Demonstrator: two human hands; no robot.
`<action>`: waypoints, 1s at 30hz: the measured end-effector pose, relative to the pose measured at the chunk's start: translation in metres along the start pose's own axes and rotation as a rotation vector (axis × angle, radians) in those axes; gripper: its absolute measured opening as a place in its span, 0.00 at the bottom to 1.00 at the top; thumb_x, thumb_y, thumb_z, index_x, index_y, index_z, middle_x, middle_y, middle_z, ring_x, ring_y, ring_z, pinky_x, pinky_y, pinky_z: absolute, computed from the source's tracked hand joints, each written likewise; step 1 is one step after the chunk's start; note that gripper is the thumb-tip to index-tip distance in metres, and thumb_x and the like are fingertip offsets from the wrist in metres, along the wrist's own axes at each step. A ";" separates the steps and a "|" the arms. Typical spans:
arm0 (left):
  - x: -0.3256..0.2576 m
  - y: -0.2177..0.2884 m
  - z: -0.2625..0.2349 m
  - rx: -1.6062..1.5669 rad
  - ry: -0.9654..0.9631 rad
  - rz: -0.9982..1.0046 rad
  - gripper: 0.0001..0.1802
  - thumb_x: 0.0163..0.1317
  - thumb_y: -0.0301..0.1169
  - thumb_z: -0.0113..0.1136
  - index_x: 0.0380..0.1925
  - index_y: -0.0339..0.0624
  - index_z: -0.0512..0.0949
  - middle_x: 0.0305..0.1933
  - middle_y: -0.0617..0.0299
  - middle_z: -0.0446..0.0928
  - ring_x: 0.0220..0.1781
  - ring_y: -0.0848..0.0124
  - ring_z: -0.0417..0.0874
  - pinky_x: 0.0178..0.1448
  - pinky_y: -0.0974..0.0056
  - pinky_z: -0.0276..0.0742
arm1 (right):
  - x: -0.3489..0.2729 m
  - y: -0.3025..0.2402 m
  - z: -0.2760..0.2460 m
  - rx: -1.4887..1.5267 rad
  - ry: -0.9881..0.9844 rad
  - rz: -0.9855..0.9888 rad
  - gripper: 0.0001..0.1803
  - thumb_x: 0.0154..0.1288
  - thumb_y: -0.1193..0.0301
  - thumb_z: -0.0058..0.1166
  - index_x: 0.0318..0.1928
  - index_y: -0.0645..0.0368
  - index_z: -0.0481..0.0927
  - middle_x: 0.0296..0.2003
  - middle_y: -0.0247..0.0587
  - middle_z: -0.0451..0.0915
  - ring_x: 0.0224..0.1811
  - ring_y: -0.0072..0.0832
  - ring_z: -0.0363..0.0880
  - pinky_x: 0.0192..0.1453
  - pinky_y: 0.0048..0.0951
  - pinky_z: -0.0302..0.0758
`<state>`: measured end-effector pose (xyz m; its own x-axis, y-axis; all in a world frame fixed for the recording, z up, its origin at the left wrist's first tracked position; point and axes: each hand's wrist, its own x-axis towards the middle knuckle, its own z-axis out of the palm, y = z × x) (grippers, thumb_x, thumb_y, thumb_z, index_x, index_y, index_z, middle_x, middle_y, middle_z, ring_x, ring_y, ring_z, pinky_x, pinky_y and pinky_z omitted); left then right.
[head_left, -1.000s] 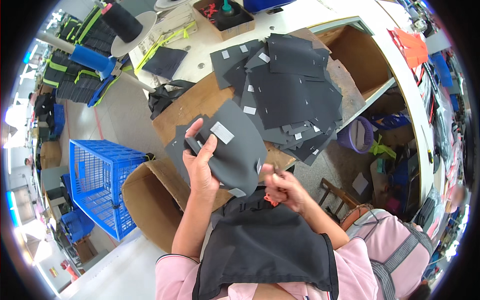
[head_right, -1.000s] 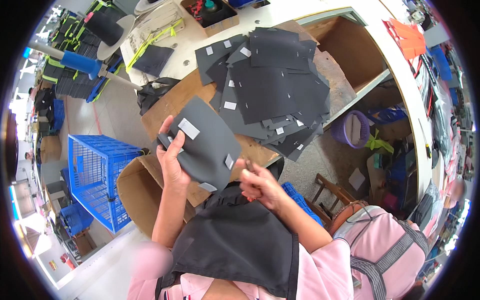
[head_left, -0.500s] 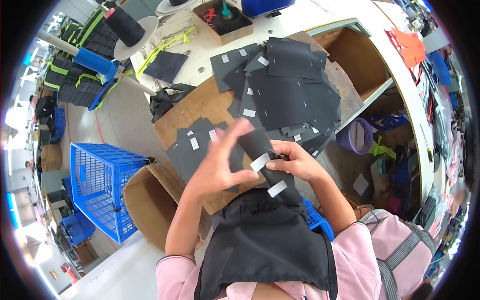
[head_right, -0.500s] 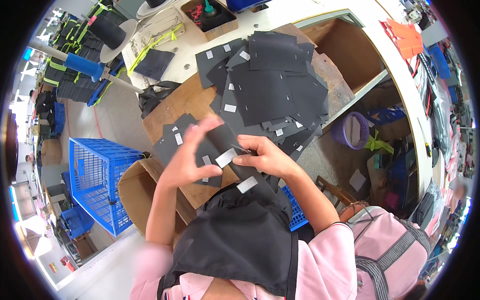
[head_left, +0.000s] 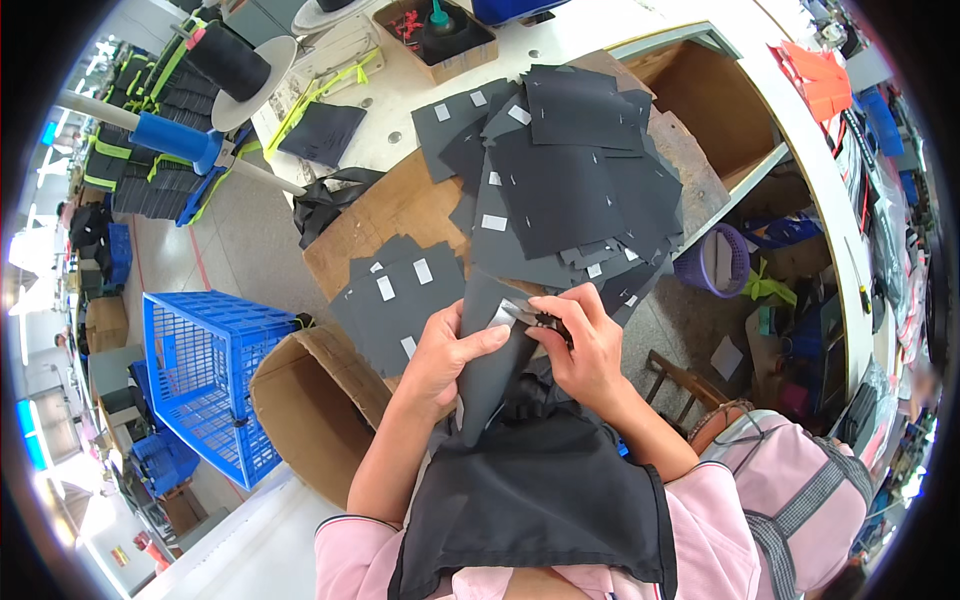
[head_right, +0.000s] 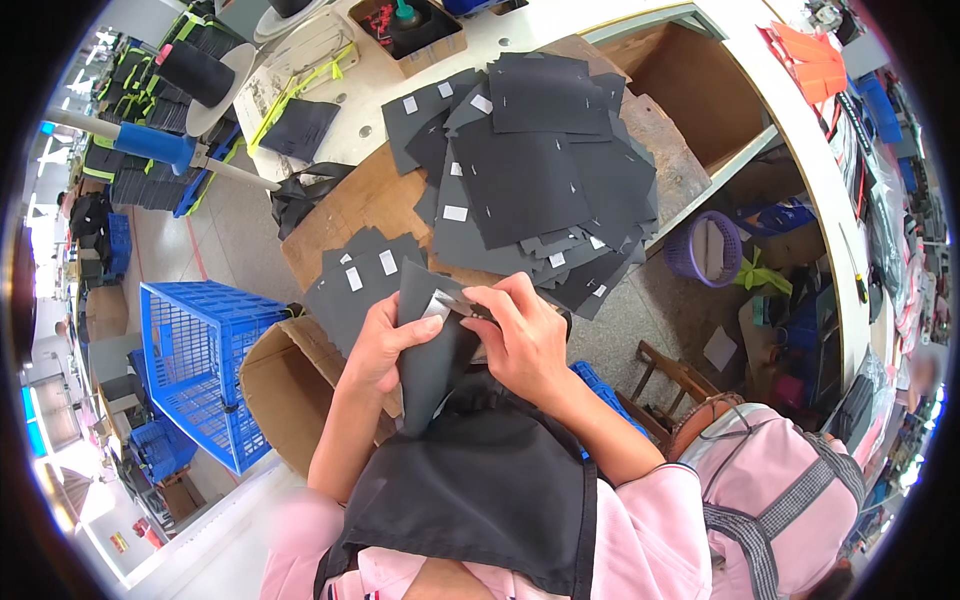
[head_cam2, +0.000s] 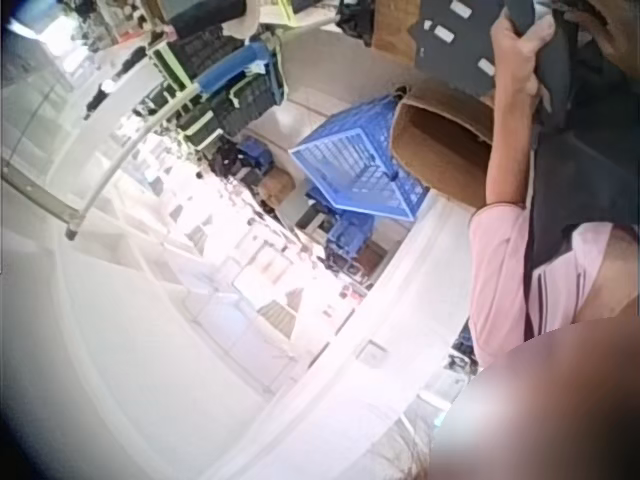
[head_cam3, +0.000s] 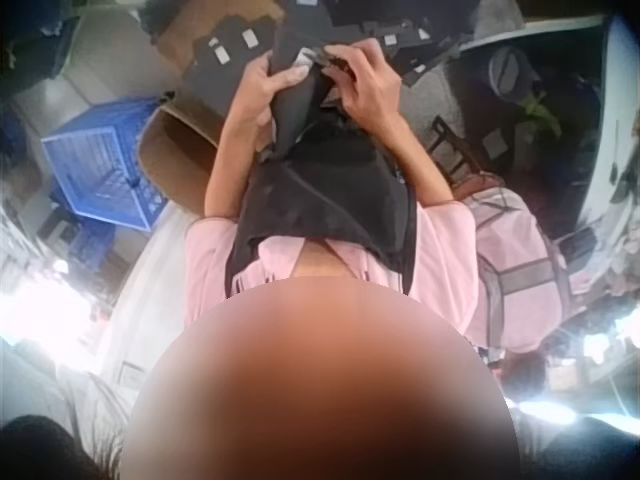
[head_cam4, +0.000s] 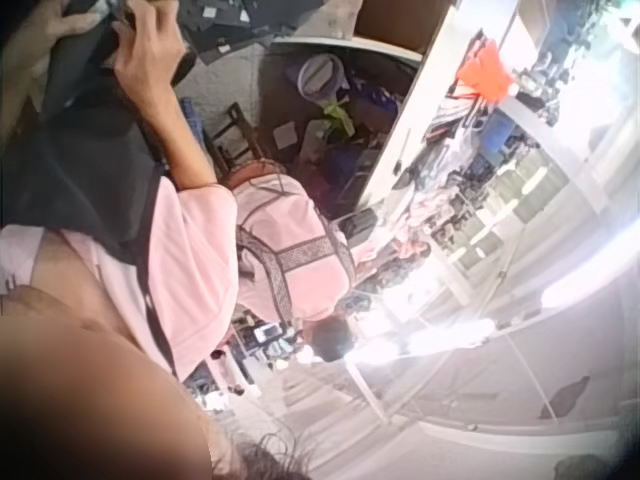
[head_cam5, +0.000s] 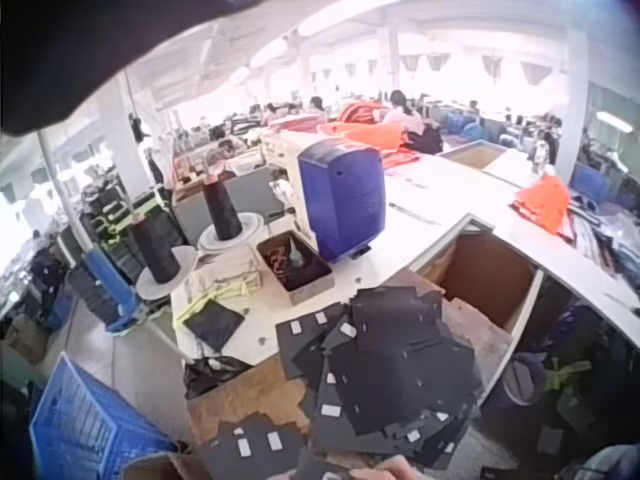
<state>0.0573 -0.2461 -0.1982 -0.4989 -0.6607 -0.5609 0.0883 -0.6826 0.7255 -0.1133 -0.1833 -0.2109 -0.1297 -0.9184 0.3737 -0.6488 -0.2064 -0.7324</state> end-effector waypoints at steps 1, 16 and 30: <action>0.000 -0.001 0.000 -0.021 0.014 -0.011 0.20 0.51 0.28 0.67 0.44 0.35 0.74 0.38 0.62 0.78 0.38 0.76 0.78 0.43 0.70 0.75 | -0.001 0.003 0.004 0.004 0.005 0.009 0.18 0.46 0.78 0.64 0.42 0.57 0.78 0.30 0.39 0.72 0.24 0.31 0.73 0.27 0.28 0.69; -0.004 -0.004 0.004 0.018 0.083 0.092 0.17 0.53 0.27 0.66 0.43 0.36 0.76 0.37 0.64 0.78 0.36 0.78 0.76 0.41 0.72 0.73 | 0.004 -0.008 -0.005 0.048 0.044 0.000 0.16 0.46 0.81 0.63 0.39 0.58 0.79 0.27 0.37 0.71 0.21 0.30 0.70 0.27 0.24 0.68; 0.004 -0.022 -0.008 0.139 0.132 0.177 0.14 0.62 0.31 0.56 0.46 0.36 0.71 0.40 0.65 0.74 0.42 0.77 0.74 0.47 0.70 0.72 | 0.032 0.046 -0.021 0.699 -0.743 0.372 0.08 0.55 0.74 0.58 0.34 0.62 0.75 0.27 0.26 0.68 0.30 0.15 0.64 0.34 0.21 0.62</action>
<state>0.0606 -0.2368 -0.2196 -0.3687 -0.8073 -0.4609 0.0404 -0.5092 0.8597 -0.1634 -0.2146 -0.2205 0.4089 -0.8894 -0.2043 -0.0616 0.1964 -0.9786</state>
